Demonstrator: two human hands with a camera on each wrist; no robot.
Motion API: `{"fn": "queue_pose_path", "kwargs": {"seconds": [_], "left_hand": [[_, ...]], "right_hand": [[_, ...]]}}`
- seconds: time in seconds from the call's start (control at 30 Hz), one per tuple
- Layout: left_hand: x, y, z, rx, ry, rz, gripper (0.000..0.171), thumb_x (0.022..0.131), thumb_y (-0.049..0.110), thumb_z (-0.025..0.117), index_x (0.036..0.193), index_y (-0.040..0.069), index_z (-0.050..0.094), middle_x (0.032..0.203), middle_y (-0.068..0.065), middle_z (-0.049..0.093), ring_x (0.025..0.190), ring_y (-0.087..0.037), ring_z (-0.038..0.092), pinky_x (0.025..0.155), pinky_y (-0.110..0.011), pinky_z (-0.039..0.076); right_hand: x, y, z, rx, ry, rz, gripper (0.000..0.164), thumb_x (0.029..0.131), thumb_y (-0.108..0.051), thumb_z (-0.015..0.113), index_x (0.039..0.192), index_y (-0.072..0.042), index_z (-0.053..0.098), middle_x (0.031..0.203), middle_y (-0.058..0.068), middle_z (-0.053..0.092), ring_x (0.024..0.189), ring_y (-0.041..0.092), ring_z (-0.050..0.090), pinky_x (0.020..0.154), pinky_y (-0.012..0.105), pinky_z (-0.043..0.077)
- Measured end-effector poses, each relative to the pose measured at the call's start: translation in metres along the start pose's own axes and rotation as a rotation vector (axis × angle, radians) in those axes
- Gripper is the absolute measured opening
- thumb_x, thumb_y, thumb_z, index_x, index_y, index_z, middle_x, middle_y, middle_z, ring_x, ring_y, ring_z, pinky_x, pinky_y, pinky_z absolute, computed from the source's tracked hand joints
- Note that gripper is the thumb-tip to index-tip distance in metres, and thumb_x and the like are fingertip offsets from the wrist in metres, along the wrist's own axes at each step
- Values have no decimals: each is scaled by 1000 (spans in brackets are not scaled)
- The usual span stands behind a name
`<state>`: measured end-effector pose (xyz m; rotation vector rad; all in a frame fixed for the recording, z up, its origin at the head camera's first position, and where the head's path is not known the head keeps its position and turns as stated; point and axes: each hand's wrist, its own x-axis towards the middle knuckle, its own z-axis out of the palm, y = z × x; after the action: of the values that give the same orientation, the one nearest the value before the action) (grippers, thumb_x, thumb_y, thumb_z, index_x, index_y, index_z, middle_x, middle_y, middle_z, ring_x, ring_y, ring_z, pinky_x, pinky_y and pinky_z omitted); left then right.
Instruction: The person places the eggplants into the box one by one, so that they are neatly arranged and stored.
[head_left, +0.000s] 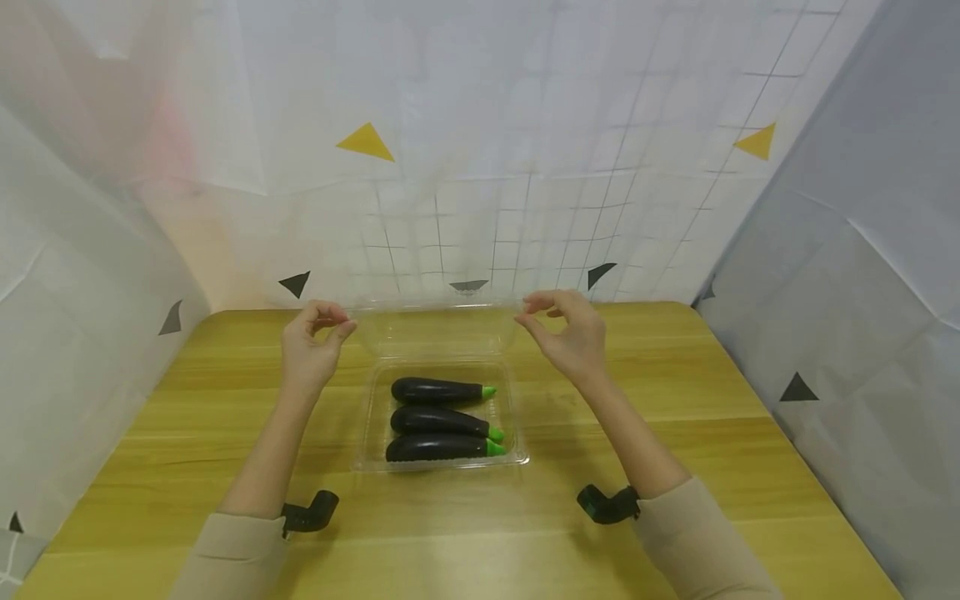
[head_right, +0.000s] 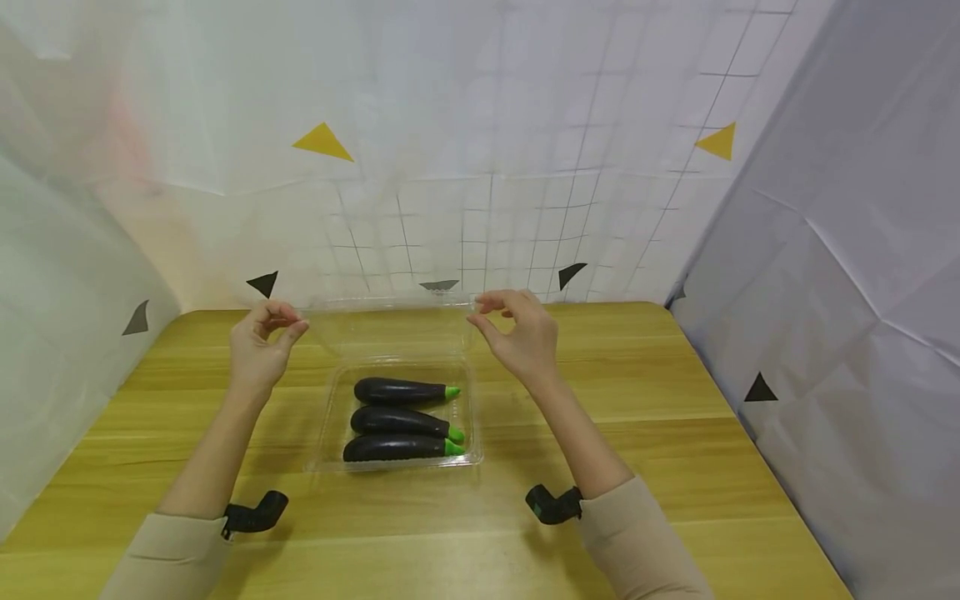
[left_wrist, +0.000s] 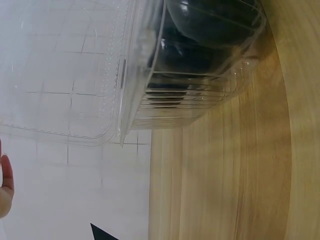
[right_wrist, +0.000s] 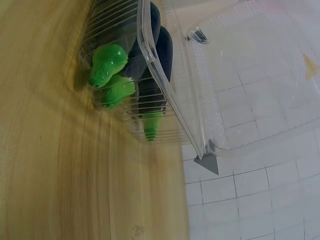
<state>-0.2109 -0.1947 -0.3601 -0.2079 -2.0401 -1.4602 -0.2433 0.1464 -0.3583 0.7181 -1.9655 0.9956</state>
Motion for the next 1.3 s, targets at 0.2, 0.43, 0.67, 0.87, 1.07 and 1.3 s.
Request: {"fn": "queue_pose_path", "kwargs": {"seconds": [0.2,0.43,0.67,0.87,1.07,1.3], "left_hand": [[-4,23,-2,-9,2,17,13,80,-12,71,83,-9,58,81,-9,61,80,-11,57,83,-29,48],[-9,36,-5,-36,-35,34,15,82,-12,69,90,-14,56,86,-15,59,83,-11,55,84,-32,47],[-9,41,-6,-86,-27,59,20,80,-14,69,96,-16,56,89,-17,59,88,-15,55,85,-33,46],[-7,22,-8,-77,-37,28,15,81,-11,69,91,-13,57,85,8,60,86,-8,56,86,-28,46],[-14,17,-22,19,-170,3,13,85,-1,70,90,-5,59,86,0,62,88,-7,56,88,-26,44],[-25,16,-38,146,-290,84,12,82,-3,73,87,4,64,89,-7,65,88,-5,57,84,-20,44]], "right_hand": [[0,-6,-3,-4,-11,-10,18,72,-5,84,87,-5,72,84,6,72,78,21,62,70,25,52],[-1,-9,-5,-35,-23,-49,16,73,-4,84,83,-4,71,80,6,71,77,20,61,69,31,54],[-3,-8,-6,-46,2,-103,18,69,-4,86,79,-5,71,75,4,70,74,20,60,68,27,51],[-6,-9,-9,-32,-9,-105,19,68,-3,86,78,-5,71,75,4,70,74,19,60,68,26,52],[-12,-12,-15,12,-57,-113,22,64,1,87,77,-5,70,74,3,69,74,19,60,65,27,53],[-19,-17,-20,59,-118,-143,24,63,4,87,77,-6,70,75,0,69,69,21,60,63,27,51]]}}
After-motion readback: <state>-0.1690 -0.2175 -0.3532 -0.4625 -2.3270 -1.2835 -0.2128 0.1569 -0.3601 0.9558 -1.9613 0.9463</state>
